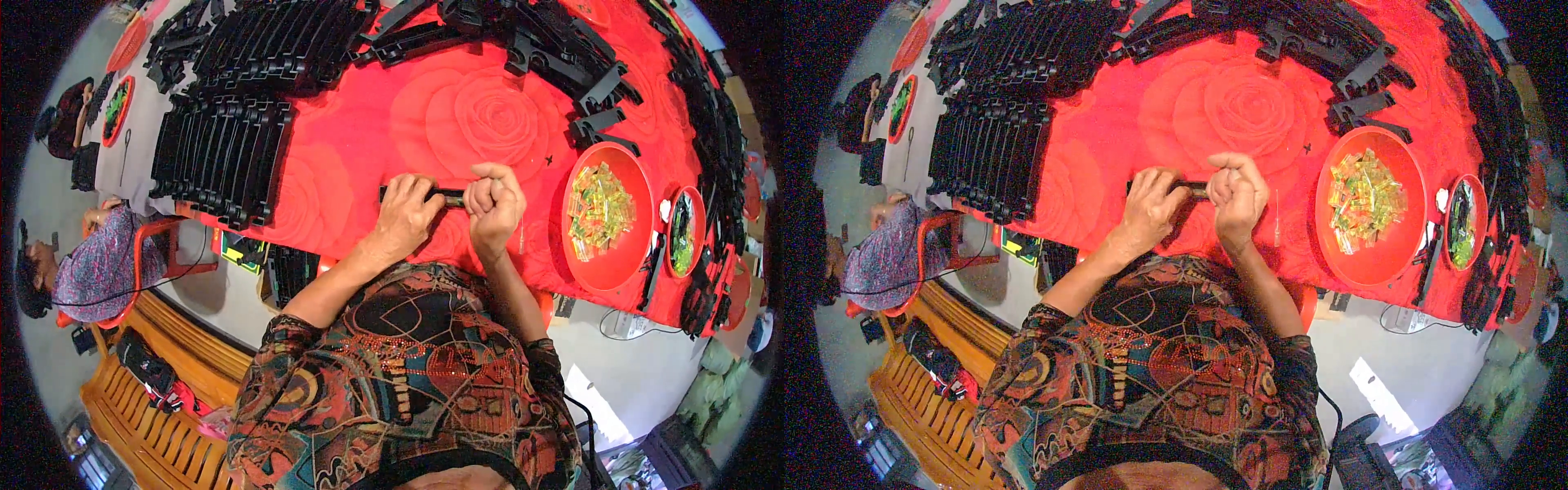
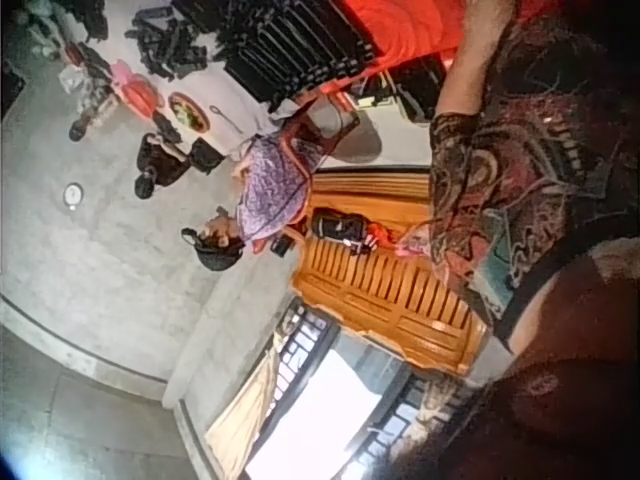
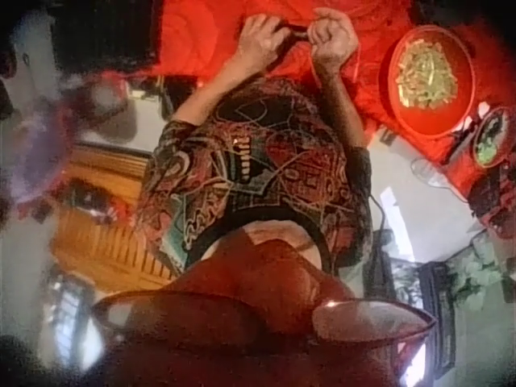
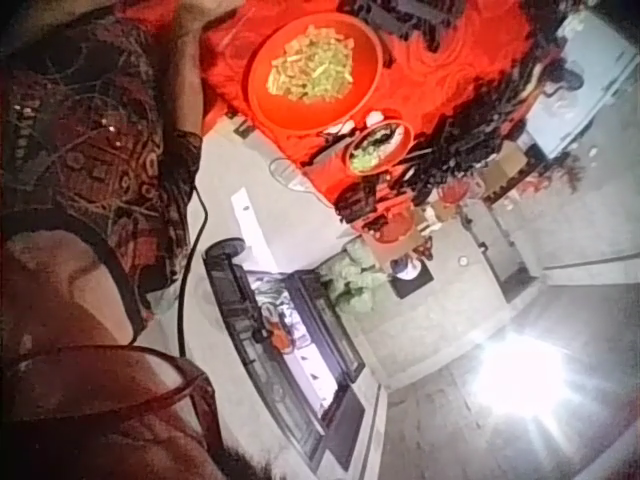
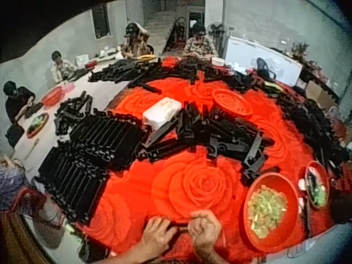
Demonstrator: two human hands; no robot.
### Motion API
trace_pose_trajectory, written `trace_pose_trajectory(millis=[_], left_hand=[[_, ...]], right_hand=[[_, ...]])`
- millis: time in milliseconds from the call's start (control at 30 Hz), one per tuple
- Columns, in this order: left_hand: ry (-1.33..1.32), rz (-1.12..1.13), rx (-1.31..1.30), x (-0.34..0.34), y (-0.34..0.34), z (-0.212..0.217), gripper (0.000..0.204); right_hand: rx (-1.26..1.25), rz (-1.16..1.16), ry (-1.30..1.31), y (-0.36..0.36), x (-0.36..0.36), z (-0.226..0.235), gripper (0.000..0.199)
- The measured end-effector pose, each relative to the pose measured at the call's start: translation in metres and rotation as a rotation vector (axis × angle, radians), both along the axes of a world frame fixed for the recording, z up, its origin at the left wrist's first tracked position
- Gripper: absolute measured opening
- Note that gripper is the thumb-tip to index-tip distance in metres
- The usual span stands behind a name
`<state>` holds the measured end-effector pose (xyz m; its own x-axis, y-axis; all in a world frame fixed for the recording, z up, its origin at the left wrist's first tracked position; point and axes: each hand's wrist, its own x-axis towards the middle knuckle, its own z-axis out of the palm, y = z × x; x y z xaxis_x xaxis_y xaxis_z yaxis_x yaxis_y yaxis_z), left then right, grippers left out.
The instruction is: The person assembles plastic parts by picking small components from bowls and fitting them into black plastic frames by hand.
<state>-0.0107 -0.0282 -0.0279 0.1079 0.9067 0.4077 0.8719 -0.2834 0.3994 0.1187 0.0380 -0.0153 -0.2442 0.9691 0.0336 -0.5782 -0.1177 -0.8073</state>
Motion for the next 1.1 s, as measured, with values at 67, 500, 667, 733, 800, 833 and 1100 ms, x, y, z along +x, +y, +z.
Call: trace_pose_trajectory(millis=[67,500,667,733,800,833,1100], left_hand=[[0.012,-0.006,0.001,0.001,0.000,-0.002,0.013],[0.000,-0.039,0.019,0.000,-0.001,-0.001,0.014],[-0.061,-0.051,0.026,-0.001,-0.002,-0.001,0.013],[-0.067,-0.077,0.019,-0.002,0.001,-0.004,0.014],[-0.069,-0.082,0.034,-0.002,0.003,-0.005,0.014],[-0.070,-0.084,0.047,-0.001,0.004,-0.006,0.014],[-0.078,-0.078,0.009,-0.001,0.002,-0.002,0.019]], right_hand=[[0.000,0.014,-0.038,0.001,0.000,-0.005,0.029],[0.136,0.003,-0.174,-0.002,-0.001,-0.015,0.027],[0.097,0.047,-0.121,-0.007,-0.011,-0.013,0.027],[0.096,0.049,-0.116,-0.007,-0.014,-0.011,0.026],[0.115,0.060,-0.216,-0.008,-0.013,-0.009,0.025],[0.115,0.043,-0.223,-0.008,-0.013,-0.009,0.025],[0.310,-0.017,-0.378,-0.010,-0.020,-0.011,0.025]])
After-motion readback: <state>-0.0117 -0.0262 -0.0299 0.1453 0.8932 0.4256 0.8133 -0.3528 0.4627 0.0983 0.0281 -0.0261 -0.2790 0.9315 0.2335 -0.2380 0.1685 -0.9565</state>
